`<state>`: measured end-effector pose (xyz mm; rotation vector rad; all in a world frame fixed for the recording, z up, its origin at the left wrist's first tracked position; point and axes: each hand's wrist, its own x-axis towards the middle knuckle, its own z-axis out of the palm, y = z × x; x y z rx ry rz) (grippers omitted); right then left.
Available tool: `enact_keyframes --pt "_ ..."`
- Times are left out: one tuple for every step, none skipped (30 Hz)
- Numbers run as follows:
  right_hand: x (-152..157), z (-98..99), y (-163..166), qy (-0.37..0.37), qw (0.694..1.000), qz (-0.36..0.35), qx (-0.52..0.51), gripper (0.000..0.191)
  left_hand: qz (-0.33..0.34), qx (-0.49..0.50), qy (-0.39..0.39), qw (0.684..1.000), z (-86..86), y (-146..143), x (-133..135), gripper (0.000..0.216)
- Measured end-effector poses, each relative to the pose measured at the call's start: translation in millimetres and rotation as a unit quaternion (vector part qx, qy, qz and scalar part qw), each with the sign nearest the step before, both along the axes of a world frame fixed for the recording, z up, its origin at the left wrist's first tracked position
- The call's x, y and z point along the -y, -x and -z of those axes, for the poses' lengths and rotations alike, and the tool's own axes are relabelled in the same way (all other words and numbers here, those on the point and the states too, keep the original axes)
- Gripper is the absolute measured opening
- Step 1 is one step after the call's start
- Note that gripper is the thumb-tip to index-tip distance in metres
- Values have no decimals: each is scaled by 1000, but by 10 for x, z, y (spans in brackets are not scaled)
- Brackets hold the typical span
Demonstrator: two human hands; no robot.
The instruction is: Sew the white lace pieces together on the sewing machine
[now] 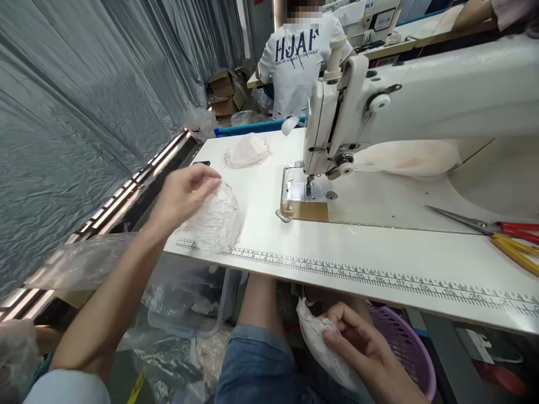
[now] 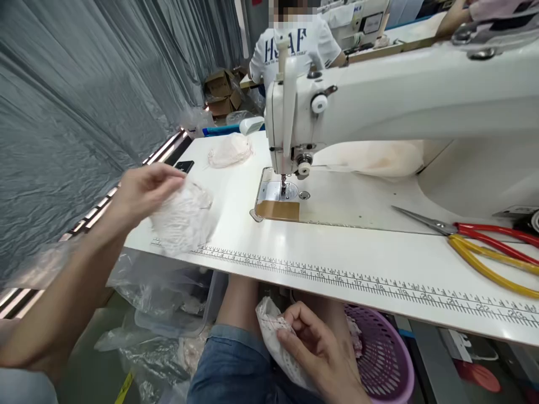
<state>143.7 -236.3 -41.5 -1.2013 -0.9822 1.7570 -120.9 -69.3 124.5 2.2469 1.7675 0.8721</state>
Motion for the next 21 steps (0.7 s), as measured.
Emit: enact_keyframes --pt "6 -3 1 5 1000 4 -15 28 16 -56 -6 998 29 -109 35 24" --pt "14 -14 3 9 999 11 -33 28 23 -76 -30 996 98 -234 136 29" --pt "23 -32 5 12 998 22 -50 29 62 -74 -18 995 198 -364 291 33" --pt "32 -54 7 14 997 32 -63 29 138 -59 39 988 320 -489 482 37" --pt "40 -79 5 13 997 37 -70 28 216 -32 119 969 452 -601 687 43" --pt "45 -103 2 8 997 36 -71 27 271 -1 207 940 585 -696 882 51" --pt "48 -124 -5 3 997 30 -65 26 301 38 279 911 709 -771 1050 64" --pt "50 -138 -15 -4 998 21 -53 24 282 76 318 902 820 -827 1179 66" --pt "51 -145 -26 -10 999 13 -36 24 256 103 346 897 916 -866 1266 62" --pt "52 -142 -38 -15 1000 8 -20 24 228 131 373 890 994 -891 1315 54" --pt "55 -130 -51 -17 1000 9 -5 24 197 161 401 880 1055 -904 1334 44" --pt "60 -109 -66 -16 1000 16 8 24 171 193 428 866 1100 -909 1334 35" --pt "68 -81 -83 -14 999 23 20 23 150 225 453 850 1132 -908 1324 30" --pt "77 -47 -103 -12 999 30 32 23 133 253 471 835 1152 -904 1312 27" --pt "87 -12 -126 -14 998 33 49 24 120 272 482 824 1165 -899 1304 26" --pt "97 20 -151 -26 996 34 73 24 113 281 486 819 1174 -895 1301 25" --pt "105 44 -176 -48 993 30 106 24 111 281 488 819 1182 -894 1303 24" --pt "112 56 -197 -81 985 29 149 22 114 274 486 822 1192 -897 1309 24" --pt "116 53 -210 -126 972 34 196 19 120 263 481 827 1204 -904 1318 23" --pt "117 35 -212 -179 953 39 243 14 128 252 474 834 1221 -917 1327 22" --pt "114 2 -200 -238 928 43 284 11 135 239 464 842 1241 -934 1335 21"
